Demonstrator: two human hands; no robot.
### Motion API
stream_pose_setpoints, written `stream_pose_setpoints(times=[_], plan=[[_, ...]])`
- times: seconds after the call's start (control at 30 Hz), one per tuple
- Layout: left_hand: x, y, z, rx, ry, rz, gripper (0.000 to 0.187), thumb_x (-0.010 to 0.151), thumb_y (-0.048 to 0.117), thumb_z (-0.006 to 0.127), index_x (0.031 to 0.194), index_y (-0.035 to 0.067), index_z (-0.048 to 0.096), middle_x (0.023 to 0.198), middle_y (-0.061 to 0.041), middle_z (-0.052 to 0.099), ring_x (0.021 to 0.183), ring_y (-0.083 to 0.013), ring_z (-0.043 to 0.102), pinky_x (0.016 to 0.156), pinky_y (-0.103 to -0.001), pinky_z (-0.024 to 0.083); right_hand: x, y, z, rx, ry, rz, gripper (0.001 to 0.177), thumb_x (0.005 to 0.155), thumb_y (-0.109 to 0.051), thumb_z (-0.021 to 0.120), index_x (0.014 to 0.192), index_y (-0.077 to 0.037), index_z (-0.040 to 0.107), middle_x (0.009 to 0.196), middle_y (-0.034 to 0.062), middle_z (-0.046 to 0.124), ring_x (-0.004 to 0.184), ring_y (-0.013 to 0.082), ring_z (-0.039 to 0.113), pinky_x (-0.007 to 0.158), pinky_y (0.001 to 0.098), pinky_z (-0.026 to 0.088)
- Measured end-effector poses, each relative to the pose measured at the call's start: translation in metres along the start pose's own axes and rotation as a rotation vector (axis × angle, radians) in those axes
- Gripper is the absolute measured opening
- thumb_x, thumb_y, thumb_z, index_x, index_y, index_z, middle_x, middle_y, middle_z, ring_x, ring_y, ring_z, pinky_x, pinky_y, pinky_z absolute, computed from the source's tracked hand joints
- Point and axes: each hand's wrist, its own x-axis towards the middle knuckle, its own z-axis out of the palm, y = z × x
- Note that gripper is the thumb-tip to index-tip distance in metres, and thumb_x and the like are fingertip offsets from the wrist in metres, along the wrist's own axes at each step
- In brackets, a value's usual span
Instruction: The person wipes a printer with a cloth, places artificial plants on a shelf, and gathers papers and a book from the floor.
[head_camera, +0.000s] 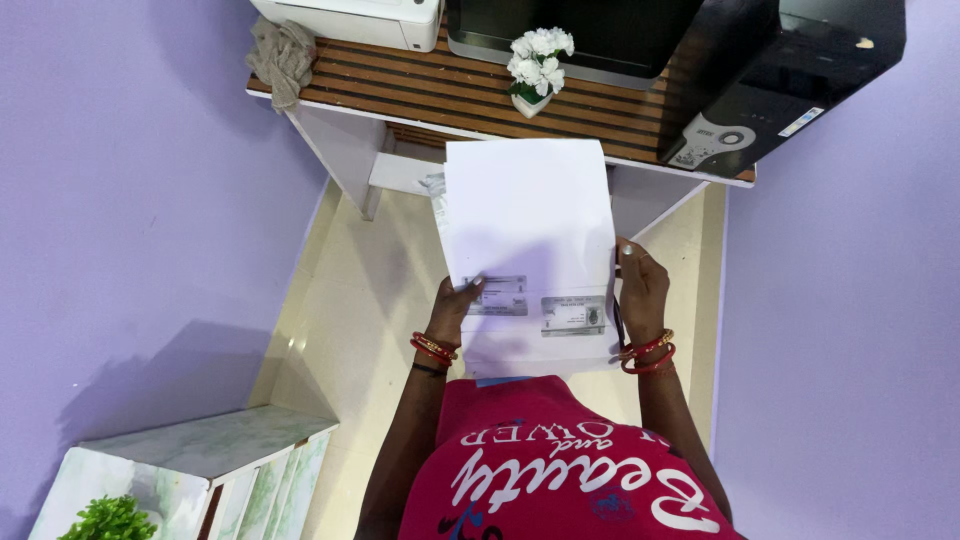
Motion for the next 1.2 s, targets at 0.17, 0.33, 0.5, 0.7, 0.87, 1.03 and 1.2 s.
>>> stream_pose_setpoints(times=[0.17,0.33,0.5,0.7,0.87,1.03,1.2], plan=[[0.000,-0.004,-0.008,-0.264,0.025,-0.008,0.018,0.094,0.013,0.073,0.110,0.006,0.067,0.097,-0.002,0.073,0.088,-0.0131,0.067,0.080,-0.034,0.056,-0.010,0.002,-0.017,0.154,-0.101,0.024,0.027,0.101,-0.003,0.055,0.122,0.004,0.071,0.095,0.0070,0.075,0.077,0.0097,0.066,0.072,0.0256,0.056],[-0.004,-0.004,-0.008,-0.222,0.027,0.002,0.016,0.097,0.013,0.071,0.111,0.005,0.069,0.096,-0.001,0.072,0.087,-0.0110,0.068,0.078,-0.030,0.057,-0.020,-0.001,-0.028,0.079,-0.218,0.010,0.032,0.098,0.004,0.051,0.124,0.003,0.071,0.096,0.0079,0.075,0.080,0.0091,0.065,0.074,0.0240,0.054],[-0.006,-0.001,-0.006,-0.272,0.016,0.007,0.015,0.097,0.013,0.070,0.110,0.005,0.069,0.096,-0.002,0.073,0.086,-0.0113,0.068,0.076,-0.031,0.056,-0.028,-0.014,-0.028,0.009,-0.182,-0.108,0.024,0.099,0.001,0.059,0.118,0.002,0.073,0.098,0.0030,0.073,0.082,0.0079,0.065,0.073,0.0223,0.055],[-0.007,-0.002,-0.011,-0.213,0.024,0.019,0.015,0.099,0.013,0.070,0.110,0.004,0.068,0.095,-0.001,0.071,0.086,-0.0100,0.068,0.078,-0.029,0.057,-0.034,-0.031,-0.027,-0.166,-0.128,-0.142,0.020,0.088,0.000,0.074,0.108,-0.002,0.074,0.085,0.0002,0.068,0.069,0.0053,0.054,0.062,0.0206,0.047],[-0.010,0.008,-0.007,-0.284,-0.020,0.021,0.013,0.100,0.014,0.068,0.107,0.004,0.066,0.092,-0.001,0.071,0.080,-0.0114,0.068,0.072,-0.031,0.058,-0.040,-0.041,-0.015,-0.260,-0.230,-0.013,0.020,0.087,-0.003,0.072,0.107,-0.002,0.070,0.071,-0.0033,0.066,0.059,0.0026,0.048,0.052,0.0205,0.041],[-0.008,0.006,-0.006,-0.267,0.000,0.034,0.011,0.101,0.014,0.065,0.109,0.006,0.067,0.095,0.000,0.071,0.085,-0.0106,0.069,0.076,-0.031,0.058,-0.037,-0.035,-0.017,-0.044,-0.303,-0.070,0.013,0.104,-0.003,0.055,0.115,0.001,0.061,0.070,0.0030,0.067,0.062,0.0026,0.053,0.057,0.0204,0.043],[-0.005,0.003,-0.004,-0.243,-0.057,0.057,0.011,0.102,0.014,0.065,0.110,0.006,0.067,0.096,0.000,0.072,0.087,-0.0112,0.068,0.078,-0.031,0.058,-0.034,-0.038,-0.026,0.202,-0.412,-0.070,0.021,0.105,0.001,0.048,0.125,0.000,0.052,0.089,0.0089,0.077,0.081,0.0068,0.070,0.071,0.0218,0.055]])
